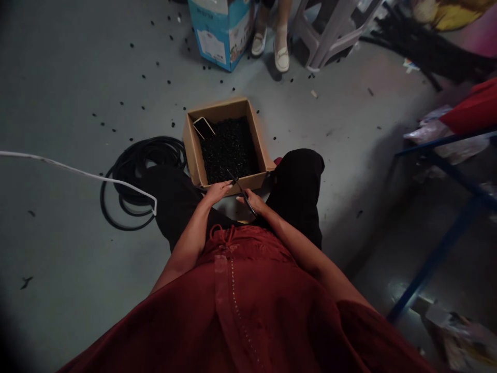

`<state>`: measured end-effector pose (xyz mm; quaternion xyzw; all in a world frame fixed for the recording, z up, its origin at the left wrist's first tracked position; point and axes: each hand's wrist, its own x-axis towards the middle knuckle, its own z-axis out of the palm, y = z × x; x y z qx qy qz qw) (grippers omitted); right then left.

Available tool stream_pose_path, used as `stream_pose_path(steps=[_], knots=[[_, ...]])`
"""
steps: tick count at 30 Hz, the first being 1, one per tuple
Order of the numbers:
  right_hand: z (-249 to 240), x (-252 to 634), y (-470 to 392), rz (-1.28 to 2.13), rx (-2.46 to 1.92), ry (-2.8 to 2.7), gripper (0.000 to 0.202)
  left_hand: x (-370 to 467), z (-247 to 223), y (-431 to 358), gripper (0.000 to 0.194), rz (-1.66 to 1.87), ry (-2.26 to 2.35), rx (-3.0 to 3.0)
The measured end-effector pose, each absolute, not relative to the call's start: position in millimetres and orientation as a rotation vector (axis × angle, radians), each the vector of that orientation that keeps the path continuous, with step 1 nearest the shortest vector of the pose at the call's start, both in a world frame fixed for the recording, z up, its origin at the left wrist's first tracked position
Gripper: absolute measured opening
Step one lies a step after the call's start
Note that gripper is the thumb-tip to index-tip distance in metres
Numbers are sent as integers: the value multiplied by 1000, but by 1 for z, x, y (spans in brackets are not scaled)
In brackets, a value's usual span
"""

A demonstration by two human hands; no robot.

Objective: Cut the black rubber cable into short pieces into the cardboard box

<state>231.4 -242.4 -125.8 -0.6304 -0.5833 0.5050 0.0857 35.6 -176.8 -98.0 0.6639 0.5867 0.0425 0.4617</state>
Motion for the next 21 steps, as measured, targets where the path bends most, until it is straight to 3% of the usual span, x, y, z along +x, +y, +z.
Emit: stream_pose_path(steps=[11, 21], knots=[[-109, 231, -238, 1382, -2103, -1905, 35, 38, -97, -178, 36, 73, 1458, 1660], [-108, 228, -239, 1282, -2200, -1916, 34, 38, -98, -177, 36, 43, 1506, 1673]])
